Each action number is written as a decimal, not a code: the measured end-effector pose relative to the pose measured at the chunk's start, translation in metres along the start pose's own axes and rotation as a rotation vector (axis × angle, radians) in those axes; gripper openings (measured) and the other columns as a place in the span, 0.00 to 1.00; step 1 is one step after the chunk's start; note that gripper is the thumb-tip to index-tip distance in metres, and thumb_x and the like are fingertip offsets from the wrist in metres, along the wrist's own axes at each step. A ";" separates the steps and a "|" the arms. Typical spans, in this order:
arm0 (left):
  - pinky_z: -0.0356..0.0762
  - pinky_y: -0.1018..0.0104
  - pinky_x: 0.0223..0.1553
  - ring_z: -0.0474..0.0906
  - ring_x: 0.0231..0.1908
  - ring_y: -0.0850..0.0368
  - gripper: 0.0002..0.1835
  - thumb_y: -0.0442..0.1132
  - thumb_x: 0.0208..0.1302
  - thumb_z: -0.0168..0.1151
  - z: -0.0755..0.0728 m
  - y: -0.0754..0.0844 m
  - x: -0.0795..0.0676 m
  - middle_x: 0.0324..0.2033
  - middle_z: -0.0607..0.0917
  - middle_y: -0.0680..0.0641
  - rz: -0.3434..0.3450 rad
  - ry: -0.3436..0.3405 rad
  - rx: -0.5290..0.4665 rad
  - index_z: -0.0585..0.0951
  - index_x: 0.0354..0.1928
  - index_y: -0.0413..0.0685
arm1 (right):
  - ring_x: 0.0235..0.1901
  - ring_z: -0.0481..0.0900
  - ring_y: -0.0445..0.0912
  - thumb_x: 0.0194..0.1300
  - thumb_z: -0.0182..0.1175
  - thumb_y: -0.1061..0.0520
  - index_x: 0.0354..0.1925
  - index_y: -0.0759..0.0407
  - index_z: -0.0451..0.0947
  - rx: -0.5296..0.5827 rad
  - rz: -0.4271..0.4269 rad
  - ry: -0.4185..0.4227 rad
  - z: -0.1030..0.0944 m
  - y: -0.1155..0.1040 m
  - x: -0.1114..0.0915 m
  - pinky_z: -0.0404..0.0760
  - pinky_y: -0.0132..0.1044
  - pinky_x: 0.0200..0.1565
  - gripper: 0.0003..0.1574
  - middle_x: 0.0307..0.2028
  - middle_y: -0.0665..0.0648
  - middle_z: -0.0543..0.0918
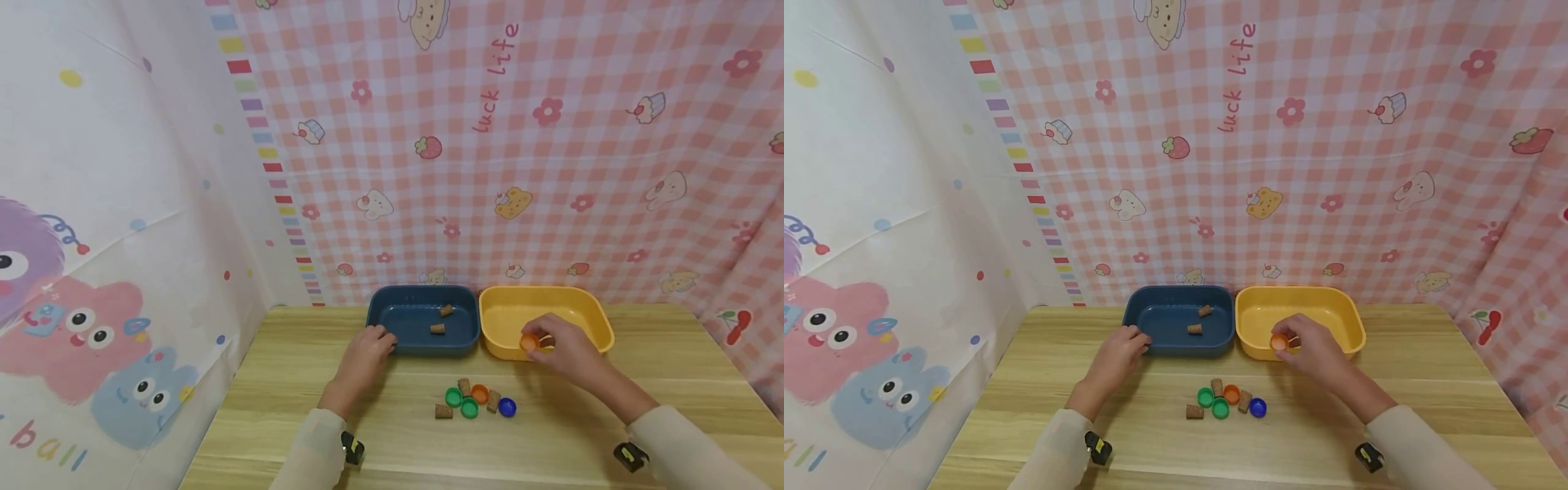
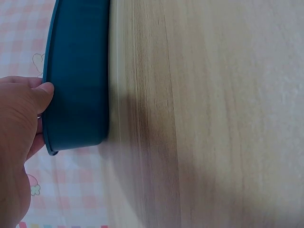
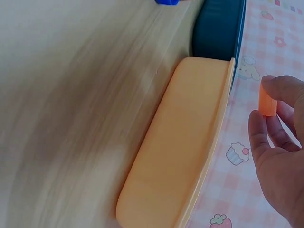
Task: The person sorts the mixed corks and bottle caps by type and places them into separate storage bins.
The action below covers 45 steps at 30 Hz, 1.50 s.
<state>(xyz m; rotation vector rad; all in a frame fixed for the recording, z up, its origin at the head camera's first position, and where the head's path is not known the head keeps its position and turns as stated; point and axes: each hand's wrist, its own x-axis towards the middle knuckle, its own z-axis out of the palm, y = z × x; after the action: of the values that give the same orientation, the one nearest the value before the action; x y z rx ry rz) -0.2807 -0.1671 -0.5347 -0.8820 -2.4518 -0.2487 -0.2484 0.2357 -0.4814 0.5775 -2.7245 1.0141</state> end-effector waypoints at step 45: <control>0.80 0.58 0.38 0.78 0.33 0.50 0.02 0.34 0.68 0.68 0.002 0.000 -0.001 0.31 0.82 0.48 0.003 0.008 -0.033 0.87 0.40 0.45 | 0.50 0.82 0.61 0.66 0.69 0.62 0.55 0.68 0.80 -0.048 0.206 -0.113 -0.007 0.038 0.070 0.82 0.57 0.55 0.21 0.50 0.69 0.84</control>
<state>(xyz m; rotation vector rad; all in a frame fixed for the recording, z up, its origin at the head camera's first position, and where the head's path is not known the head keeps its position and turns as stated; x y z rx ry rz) -0.2811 -0.1670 -0.5370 -0.8970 -2.4452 -0.2916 -0.3277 0.2460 -0.4781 0.3621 -2.9483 0.9839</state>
